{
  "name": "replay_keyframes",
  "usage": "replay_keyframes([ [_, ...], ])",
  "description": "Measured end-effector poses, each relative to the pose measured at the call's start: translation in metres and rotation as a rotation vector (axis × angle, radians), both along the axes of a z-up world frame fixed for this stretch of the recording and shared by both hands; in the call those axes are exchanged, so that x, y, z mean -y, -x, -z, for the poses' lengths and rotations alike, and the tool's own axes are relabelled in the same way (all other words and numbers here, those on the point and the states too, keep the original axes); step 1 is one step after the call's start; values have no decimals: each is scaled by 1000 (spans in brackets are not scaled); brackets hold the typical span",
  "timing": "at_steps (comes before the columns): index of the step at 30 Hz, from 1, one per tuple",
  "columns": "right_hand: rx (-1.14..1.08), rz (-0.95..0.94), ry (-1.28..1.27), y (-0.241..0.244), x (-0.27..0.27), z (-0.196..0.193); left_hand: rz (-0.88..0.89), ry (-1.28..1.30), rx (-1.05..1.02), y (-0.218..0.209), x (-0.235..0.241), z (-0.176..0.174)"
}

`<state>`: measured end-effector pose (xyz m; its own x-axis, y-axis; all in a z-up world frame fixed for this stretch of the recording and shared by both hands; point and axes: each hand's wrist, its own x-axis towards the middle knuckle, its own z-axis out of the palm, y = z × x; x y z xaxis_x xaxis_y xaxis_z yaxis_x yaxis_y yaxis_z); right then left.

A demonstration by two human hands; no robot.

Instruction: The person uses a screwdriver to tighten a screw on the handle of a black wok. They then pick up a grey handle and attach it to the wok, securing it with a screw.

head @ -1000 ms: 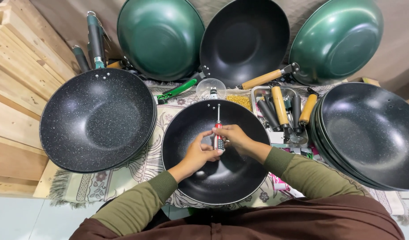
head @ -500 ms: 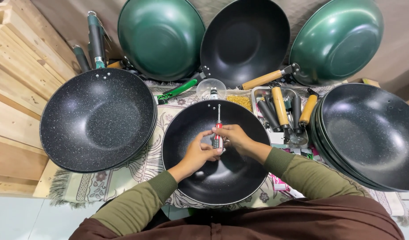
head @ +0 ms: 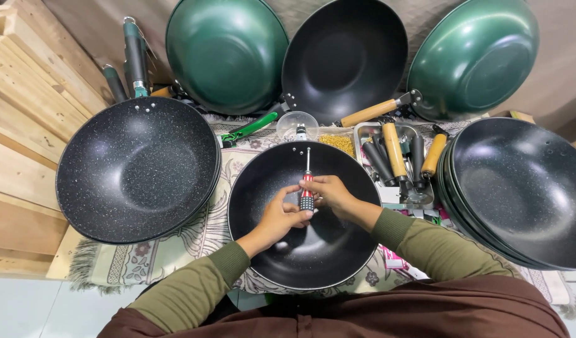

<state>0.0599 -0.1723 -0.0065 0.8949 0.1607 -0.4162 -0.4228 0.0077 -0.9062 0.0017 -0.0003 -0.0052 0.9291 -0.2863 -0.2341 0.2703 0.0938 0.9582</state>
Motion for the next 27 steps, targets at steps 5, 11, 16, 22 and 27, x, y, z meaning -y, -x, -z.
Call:
replay_keyframes([
  [5, 22, -33, 18, 5, 0, -11, -16, -65, 6, 1, -1, -7],
  [11, 20, -32, 7, -7, 5, 13, -4, 106, -91, 2, 2, -8],
  [16, -20, -17, -38, -3, 4, 11, -32, 60, -89, 0, -2, -2],
  [22, 19, -86, 28, -4, 6, 7, -49, -15, -43, -4, -1, 6],
  [27, 25, -35, 31, -7, 7, 17, -25, 134, -147, 0, 2, 0],
])
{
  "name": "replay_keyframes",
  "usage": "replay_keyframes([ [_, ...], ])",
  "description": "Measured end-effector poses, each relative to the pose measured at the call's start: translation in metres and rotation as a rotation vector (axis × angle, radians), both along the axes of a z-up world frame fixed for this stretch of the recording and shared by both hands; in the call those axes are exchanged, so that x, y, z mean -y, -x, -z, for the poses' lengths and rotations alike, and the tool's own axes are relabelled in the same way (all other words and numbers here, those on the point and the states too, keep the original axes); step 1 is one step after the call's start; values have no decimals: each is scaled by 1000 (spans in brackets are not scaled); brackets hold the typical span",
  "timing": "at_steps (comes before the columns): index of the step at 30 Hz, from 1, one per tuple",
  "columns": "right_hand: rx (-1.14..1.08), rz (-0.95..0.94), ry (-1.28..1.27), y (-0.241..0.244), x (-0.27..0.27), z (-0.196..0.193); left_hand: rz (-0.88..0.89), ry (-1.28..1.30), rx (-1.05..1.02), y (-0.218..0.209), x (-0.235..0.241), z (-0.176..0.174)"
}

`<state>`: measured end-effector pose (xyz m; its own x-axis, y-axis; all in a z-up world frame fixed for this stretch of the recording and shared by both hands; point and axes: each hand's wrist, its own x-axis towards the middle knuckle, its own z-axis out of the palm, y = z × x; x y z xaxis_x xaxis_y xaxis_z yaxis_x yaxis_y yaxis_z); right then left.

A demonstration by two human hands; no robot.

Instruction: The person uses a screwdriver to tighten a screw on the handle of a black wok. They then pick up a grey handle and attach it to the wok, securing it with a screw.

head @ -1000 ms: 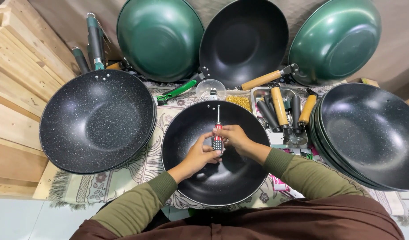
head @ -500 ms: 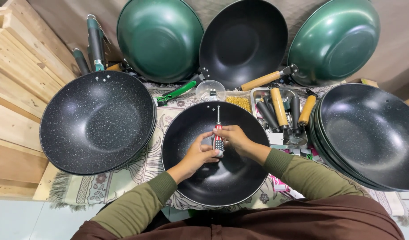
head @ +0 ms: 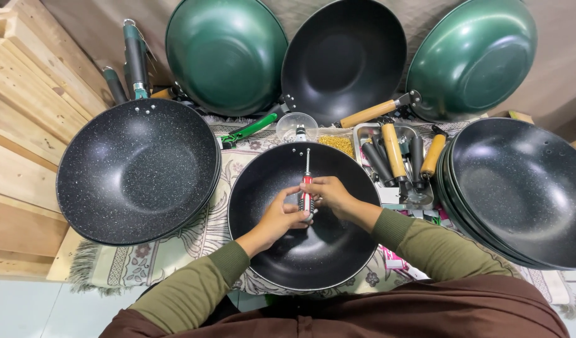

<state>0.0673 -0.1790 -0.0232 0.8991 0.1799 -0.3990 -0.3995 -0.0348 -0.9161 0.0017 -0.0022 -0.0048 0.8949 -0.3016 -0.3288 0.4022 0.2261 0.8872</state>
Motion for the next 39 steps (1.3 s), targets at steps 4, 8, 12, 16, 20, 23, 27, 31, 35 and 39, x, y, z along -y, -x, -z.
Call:
replay_keyframes([
  [4, -19, -30, -2, 1, 0, -6, -21, -130, 68, -2, -3, -1],
  [8, 12, -70, 9, 6, -1, -15, -2, -184, 135, 0, -2, -1],
  [12, 25, -61, 35, 12, -4, -25, 24, -186, 163, -3, -1, 11],
  [16, 89, -30, 45, 6, 0, -27, 48, -317, 239, -7, 5, -5],
  [20, 198, 41, 66, -8, 16, -56, 34, -414, 387, -18, 23, -49],
  [23, 305, 134, 122, -30, 44, -67, 45, -465, 522, -40, 52, -64],
  [27, 518, 263, 440, -64, 103, -61, 117, -689, 765, -72, 100, -69],
  [31, 554, 236, 876, -59, 132, -75, 214, -959, 906, -100, 133, -47],
  [35, 431, 136, 1190, -77, 155, -24, 172, -1169, 952, -95, 143, -31],
  [39, 299, 39, 1247, -63, 142, -27, 93, -1115, 1042, -89, 139, -14],
])
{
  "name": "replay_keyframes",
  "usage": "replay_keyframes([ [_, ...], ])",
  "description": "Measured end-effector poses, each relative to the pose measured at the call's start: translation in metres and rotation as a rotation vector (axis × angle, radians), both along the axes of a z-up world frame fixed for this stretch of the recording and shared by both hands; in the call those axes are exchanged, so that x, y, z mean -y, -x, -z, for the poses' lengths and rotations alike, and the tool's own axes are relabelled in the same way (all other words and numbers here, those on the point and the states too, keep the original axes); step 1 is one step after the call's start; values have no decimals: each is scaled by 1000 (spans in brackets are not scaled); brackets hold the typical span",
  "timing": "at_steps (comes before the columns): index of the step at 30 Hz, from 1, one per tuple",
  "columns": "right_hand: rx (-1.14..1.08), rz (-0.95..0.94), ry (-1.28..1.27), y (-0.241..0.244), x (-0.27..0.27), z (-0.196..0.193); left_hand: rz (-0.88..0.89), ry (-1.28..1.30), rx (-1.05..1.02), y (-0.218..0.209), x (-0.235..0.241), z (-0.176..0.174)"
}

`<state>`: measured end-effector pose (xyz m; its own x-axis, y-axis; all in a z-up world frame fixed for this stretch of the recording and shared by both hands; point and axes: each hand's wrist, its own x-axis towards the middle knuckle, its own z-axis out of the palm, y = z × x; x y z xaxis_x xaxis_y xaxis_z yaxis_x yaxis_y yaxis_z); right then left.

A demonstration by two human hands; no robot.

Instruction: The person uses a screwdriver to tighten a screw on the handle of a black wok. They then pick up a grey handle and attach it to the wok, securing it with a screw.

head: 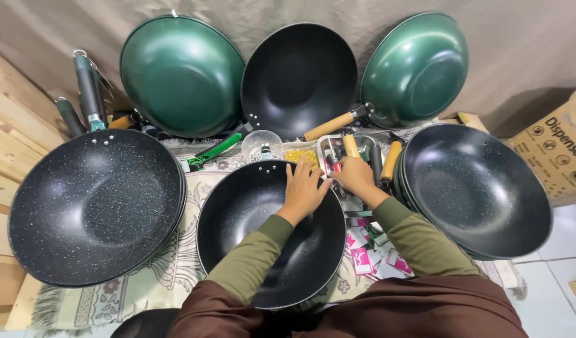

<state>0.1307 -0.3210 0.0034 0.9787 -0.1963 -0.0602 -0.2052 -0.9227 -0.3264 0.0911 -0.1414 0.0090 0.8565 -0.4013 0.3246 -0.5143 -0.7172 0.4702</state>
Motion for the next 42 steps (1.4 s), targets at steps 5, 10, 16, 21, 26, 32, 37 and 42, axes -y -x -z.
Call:
replay_keyframes([
  [5, -28, -34, 60, -10, 4, 25, 94, 31, 29, 10, -4, 7],
  [10, -27, -40, 105, -11, 2, 30, 237, 6, -41, 37, -10, -1],
  [16, 4, -60, 97, -2, -4, 3, 389, 13, -4, 62, -13, 16],
  [21, 208, -75, -544, -4, -9, -6, 545, 67, -38, 75, -11, 35],
  [26, -46, -179, -917, 11, -24, -25, 582, 143, -121, 80, -18, 8],
  [32, -158, -217, -866, 10, -24, -27, 224, 148, 271, 53, -31, -1],
  [37, -190, -229, -814, -2, -11, -16, -29, -70, 291, 34, -52, -4],
  [42, -234, -242, -753, -2, -7, -21, 22, -3, 8, 33, -58, -8],
])
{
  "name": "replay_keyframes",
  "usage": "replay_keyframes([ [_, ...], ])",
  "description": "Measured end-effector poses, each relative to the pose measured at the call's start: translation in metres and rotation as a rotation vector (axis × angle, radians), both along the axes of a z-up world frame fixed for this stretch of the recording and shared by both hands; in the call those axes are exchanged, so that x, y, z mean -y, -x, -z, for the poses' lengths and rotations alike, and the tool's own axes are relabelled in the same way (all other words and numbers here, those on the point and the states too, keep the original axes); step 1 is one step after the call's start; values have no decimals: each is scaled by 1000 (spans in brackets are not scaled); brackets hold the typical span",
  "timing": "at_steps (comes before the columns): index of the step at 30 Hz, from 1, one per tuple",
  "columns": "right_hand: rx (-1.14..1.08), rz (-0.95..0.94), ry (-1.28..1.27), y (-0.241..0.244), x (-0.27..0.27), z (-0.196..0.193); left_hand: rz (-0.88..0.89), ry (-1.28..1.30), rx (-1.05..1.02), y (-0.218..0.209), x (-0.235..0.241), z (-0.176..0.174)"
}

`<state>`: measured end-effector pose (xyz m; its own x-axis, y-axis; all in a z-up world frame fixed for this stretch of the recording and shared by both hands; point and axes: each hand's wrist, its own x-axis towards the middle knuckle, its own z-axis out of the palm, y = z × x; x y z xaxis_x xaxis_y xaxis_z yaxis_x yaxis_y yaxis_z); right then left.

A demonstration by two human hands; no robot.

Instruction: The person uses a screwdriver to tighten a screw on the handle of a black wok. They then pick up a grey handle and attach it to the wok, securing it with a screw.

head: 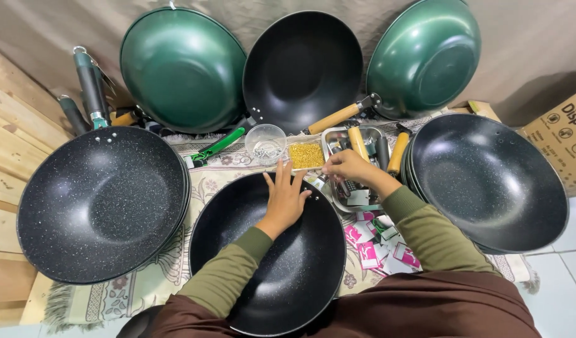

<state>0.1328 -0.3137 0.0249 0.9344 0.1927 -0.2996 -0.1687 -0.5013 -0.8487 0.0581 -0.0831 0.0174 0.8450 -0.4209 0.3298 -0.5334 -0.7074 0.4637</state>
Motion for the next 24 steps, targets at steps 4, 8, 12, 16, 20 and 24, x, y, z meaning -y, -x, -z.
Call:
replay_keyframes([
  [4, -37, -44, 52, 1, 10, -6, 85, 35, 5, -10, -1, 16],
  [8, -12, -70, 234, 1, 20, -25, 166, -10, -28, -13, 2, 11],
  [12, 224, 150, 336, -21, 47, -14, 62, 15, 10, -16, 16, 18],
  [16, 303, 288, 400, -39, 76, 9, 25, 60, 72, -39, 38, 39],
  [20, 361, 338, 626, -44, 80, 23, 105, 169, 39, -81, 67, 67],
  [24, 308, 283, 717, -35, 63, 14, 76, 211, -146, -116, 87, 61],
])
